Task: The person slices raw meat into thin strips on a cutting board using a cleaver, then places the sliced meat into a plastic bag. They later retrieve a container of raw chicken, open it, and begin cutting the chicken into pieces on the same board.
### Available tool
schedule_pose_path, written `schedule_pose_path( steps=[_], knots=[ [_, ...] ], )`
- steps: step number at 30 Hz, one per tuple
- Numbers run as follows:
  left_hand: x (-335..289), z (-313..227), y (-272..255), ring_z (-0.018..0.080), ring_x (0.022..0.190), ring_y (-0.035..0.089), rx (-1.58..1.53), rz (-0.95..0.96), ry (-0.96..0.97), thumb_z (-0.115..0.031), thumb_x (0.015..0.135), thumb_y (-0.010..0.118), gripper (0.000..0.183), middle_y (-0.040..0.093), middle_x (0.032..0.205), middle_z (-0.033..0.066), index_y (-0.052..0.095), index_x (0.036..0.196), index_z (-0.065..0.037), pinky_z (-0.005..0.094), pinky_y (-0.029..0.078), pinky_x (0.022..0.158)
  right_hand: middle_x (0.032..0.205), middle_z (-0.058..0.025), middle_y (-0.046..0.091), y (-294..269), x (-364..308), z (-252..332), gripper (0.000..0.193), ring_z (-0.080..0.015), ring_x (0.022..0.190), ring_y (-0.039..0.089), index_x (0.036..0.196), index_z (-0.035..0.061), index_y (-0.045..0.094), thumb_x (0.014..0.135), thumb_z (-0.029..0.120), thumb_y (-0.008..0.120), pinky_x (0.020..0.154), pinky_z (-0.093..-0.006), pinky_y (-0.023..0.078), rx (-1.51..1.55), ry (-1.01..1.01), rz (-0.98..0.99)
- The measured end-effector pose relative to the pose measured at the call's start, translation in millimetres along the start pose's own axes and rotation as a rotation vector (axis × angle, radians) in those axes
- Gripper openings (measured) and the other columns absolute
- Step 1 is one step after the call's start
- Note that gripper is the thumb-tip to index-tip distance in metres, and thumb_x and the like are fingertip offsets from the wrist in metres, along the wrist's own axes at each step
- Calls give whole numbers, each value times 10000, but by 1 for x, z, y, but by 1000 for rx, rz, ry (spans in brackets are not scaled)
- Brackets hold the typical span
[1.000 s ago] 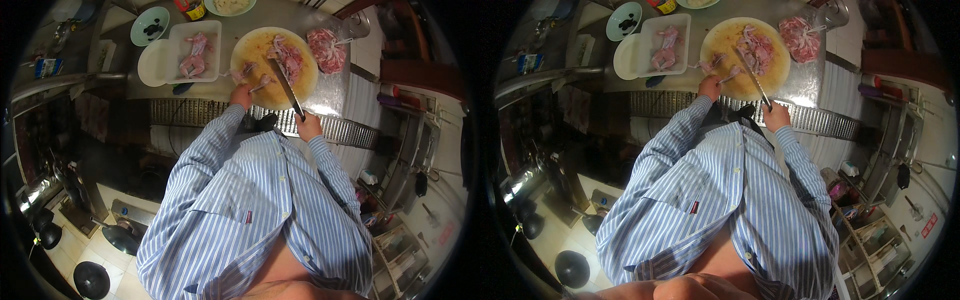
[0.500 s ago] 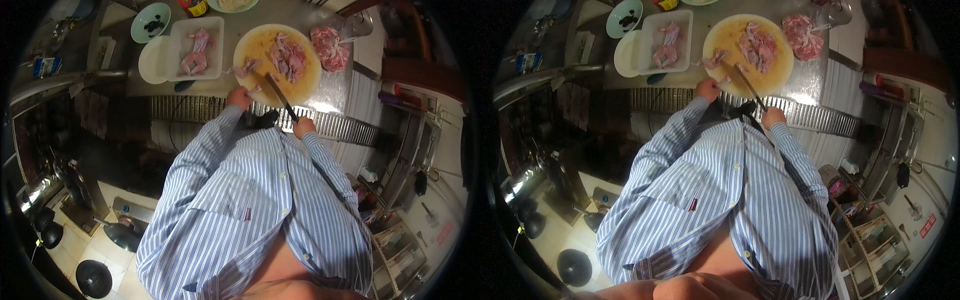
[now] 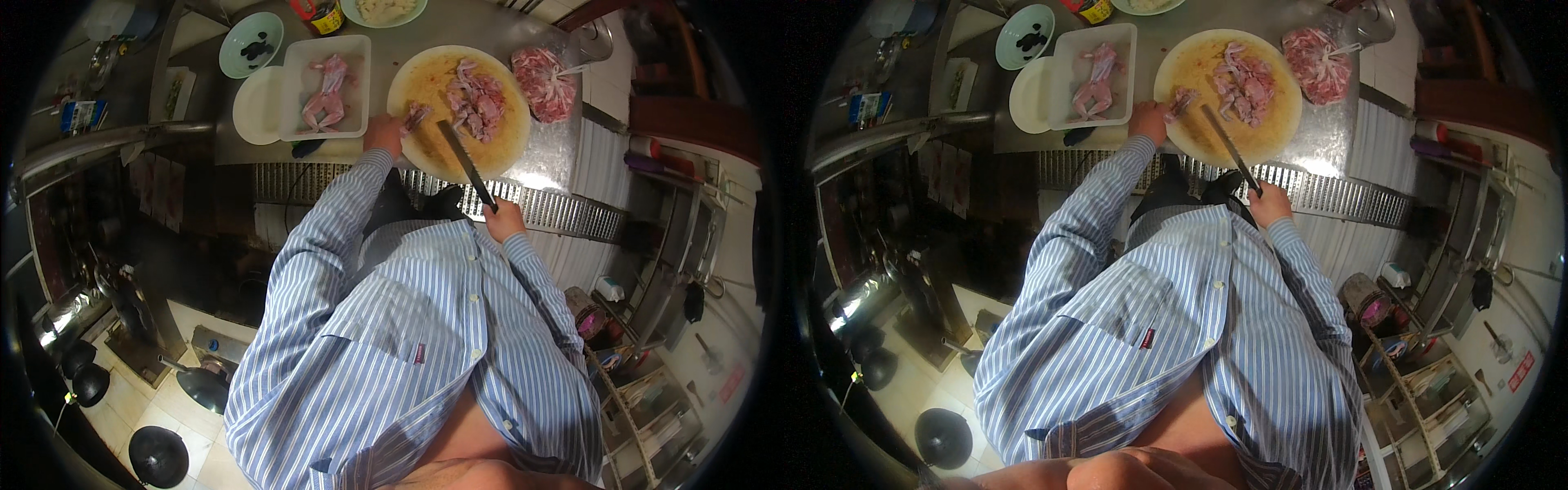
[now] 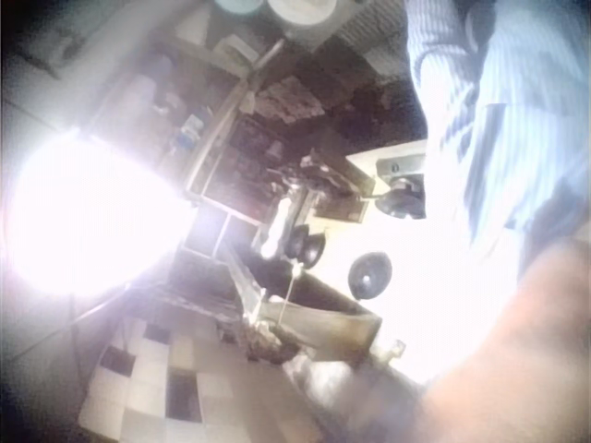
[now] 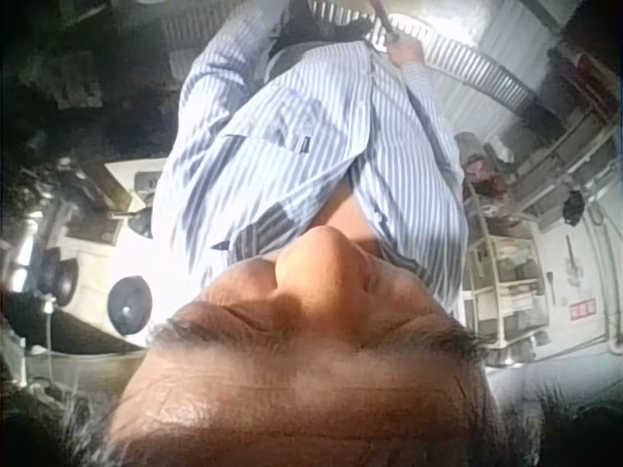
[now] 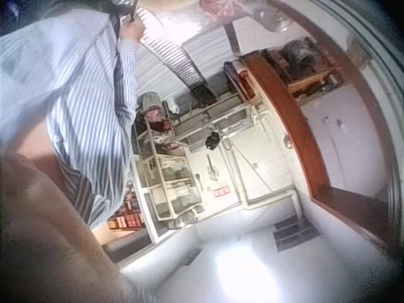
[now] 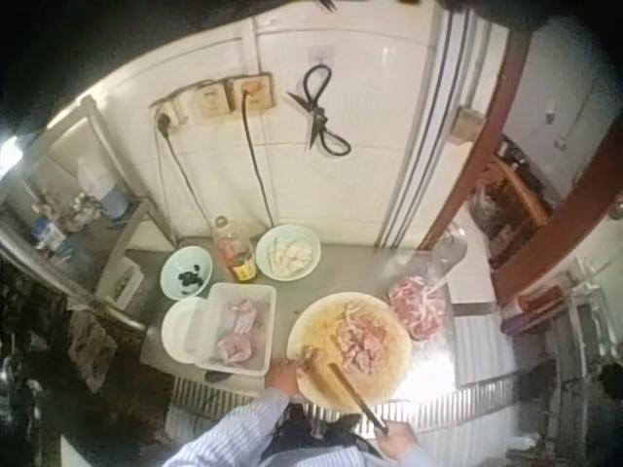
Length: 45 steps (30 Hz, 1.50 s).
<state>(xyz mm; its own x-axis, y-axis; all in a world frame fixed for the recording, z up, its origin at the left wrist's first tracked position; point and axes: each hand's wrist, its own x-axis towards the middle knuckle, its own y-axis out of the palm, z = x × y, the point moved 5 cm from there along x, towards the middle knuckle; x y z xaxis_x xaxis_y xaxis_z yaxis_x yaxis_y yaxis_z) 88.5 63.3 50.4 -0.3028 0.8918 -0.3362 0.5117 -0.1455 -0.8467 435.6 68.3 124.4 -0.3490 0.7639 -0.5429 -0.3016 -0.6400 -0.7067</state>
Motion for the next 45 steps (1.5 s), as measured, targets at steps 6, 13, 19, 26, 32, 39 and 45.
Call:
schedule_pose_path(
  steps=[6, 13, 19, 26, 32, 39, 45],
  knots=[
    [-41, 7, 42, 387, 1052, 650, -264, -49, 51, -54, 919, 606, 297, 653, 1109, 207, 728, 1185, -100, 451, 534, 956, 1012, -253, 729, -7, 23, 37, 332, -454, 955, 691, 1182, 73, 728, 929, 264, 631, 873, -532, 551, -147, -40, 70],
    [-59, 28, 66, 393, 1052, 654, -458, -19, -22, -28, 913, 620, 280, 645, 1104, 213, 776, 1117, -141, 442, 536, 948, 1096, -258, 723, -24, 43, 61, 364, -436, 1018, 691, 1233, 97, 729, 916, 246, 629, 911, -514, 557, -293, -208, 163],
    [-59, 25, 48, 391, 1051, 656, -362, -49, -68, -22, 888, 612, 285, 642, 1125, 206, 770, 1099, -129, 447, 541, 933, 987, -266, 727, -33, 66, 49, 284, -444, 948, 703, 1067, 28, 739, 896, 235, 646, 883, -513, 554, -280, -62, 95],
    [-53, 39, 42, 373, 982, 690, -536, -131, -261, -72, 878, 670, 200, 706, 1048, 189, 721, 1071, -83, 442, 557, 877, 921, -287, 710, -55, 27, 79, 310, -447, 884, 710, 1172, 38, 716, 951, 231, 617, 800, -508, 552, -115, -218, -13],
    [-60, 45, 49, 345, 974, 706, -568, -81, -295, -140, 887, 731, 172, 730, 1038, 167, 691, 1047, -87, 431, 555, 857, 863, -246, 718, -20, 15, 83, 374, -409, 797, 734, 1308, 94, 684, 969, 223, 590, 747, -483, 581, 24, -353, -79],
    [-75, 50, 58, 282, 920, 716, -505, 42, -123, -114, 903, 714, 106, 744, 996, 148, 705, 1002, -76, 386, 558, 838, 1212, -287, 684, 30, 58, 42, 432, -462, 1083, 676, 1295, 68, 669, 884, 137, 554, 979, -518, 545, -432, -12, 278],
    [-81, 18, 28, 177, 930, 682, -962, 60, -63, -88, 892, 752, 226, 750, 1015, 104, 717, 1107, -29, 343, 548, 898, 1010, -281, 727, 24, 78, 28, 304, -416, 990, 716, 1087, 16, 746, 898, 242, 671, 922, -482, 565, -225, -57, 122]
  ],
)
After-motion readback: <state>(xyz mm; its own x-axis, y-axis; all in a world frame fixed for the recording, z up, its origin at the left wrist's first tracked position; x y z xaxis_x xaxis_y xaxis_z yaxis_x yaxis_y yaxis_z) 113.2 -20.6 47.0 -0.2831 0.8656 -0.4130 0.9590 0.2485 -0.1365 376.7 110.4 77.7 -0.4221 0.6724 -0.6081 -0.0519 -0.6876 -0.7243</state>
